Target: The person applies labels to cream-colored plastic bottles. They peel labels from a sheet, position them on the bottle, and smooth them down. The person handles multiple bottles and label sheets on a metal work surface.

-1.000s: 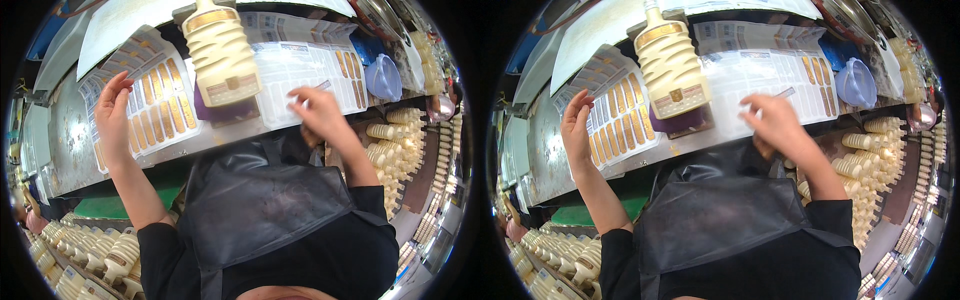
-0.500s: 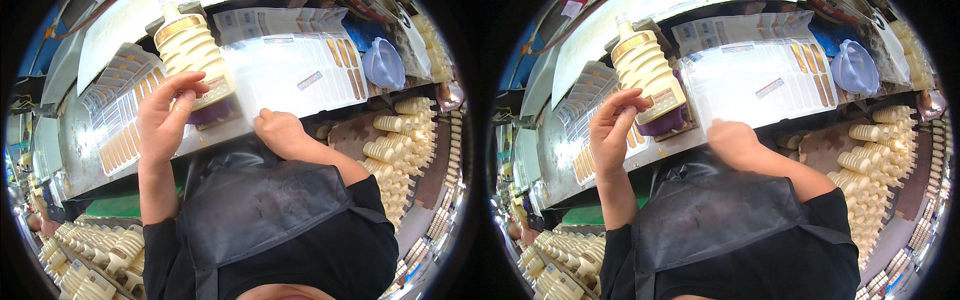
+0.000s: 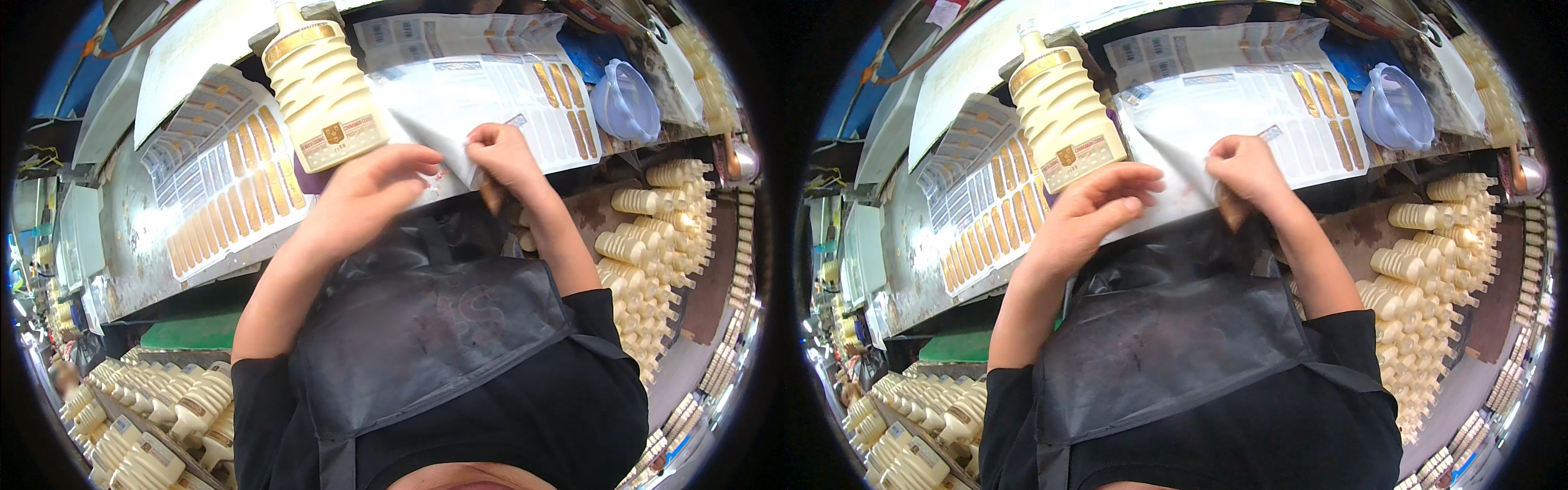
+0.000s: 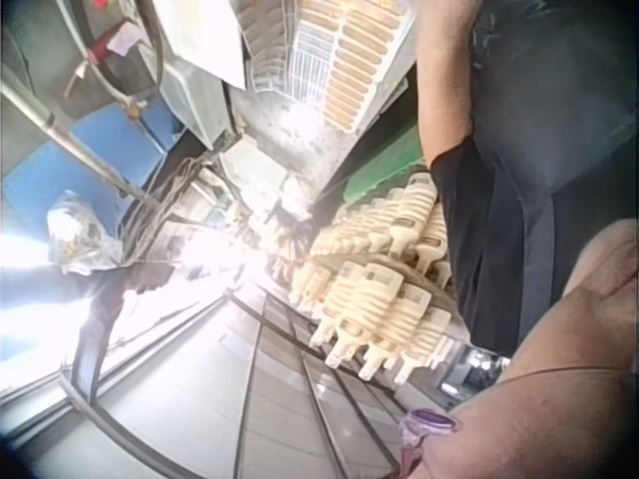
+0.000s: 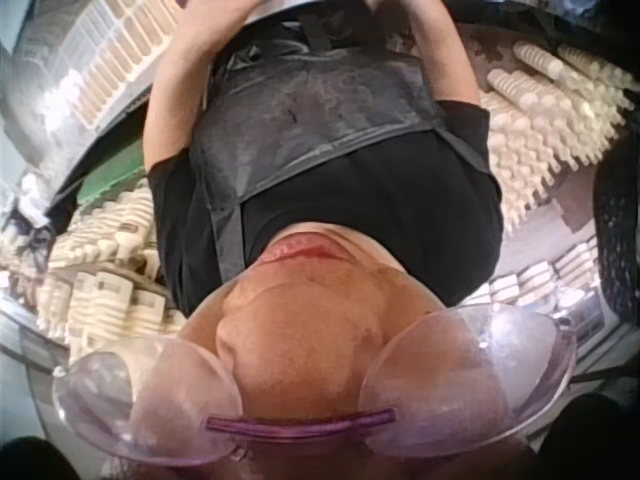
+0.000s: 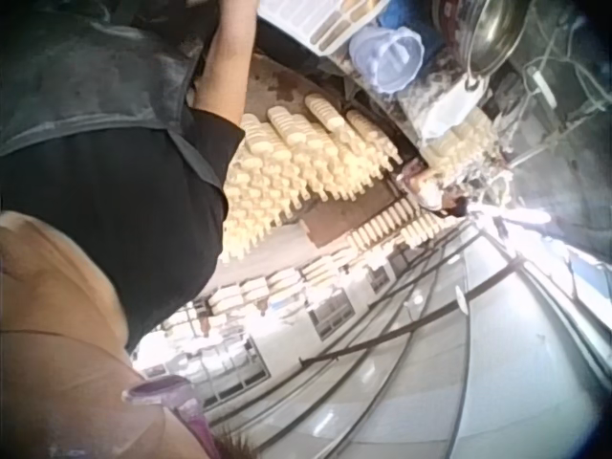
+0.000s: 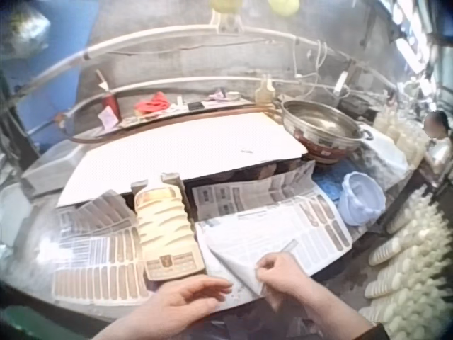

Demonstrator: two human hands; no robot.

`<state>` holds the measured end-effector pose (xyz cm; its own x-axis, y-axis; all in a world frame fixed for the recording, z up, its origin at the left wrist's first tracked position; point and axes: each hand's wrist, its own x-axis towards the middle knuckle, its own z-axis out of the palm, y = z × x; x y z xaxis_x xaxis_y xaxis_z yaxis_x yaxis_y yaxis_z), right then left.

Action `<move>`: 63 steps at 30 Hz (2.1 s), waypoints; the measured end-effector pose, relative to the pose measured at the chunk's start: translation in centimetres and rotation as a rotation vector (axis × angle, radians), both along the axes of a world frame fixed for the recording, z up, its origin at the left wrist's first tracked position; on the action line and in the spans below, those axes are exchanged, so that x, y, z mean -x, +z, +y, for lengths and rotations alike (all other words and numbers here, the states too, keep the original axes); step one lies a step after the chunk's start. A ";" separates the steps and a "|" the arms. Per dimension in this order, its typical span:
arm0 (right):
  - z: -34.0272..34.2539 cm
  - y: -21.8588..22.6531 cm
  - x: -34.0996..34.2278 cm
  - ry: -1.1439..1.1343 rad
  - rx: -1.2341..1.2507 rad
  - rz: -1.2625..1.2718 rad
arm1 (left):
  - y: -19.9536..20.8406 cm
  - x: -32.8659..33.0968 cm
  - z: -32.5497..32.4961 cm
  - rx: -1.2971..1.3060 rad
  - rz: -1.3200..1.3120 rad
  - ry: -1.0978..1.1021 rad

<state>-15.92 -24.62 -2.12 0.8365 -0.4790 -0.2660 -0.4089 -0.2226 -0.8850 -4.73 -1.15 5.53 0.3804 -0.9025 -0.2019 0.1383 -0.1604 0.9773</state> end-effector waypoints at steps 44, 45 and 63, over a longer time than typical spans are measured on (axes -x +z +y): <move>-0.3 14.8 16.4 -0.766 0.526 -0.493 | 5.1 1.3 -0.4 0.195 -0.053 0.017; 0.4 16.0 16.6 -0.766 0.578 -0.531 | 6.0 1.3 0.6 0.263 -0.137 0.039; 18.7 10.9 -8.7 0.170 -0.110 -0.806 | 6.5 -10.0 29.7 0.202 -0.328 0.912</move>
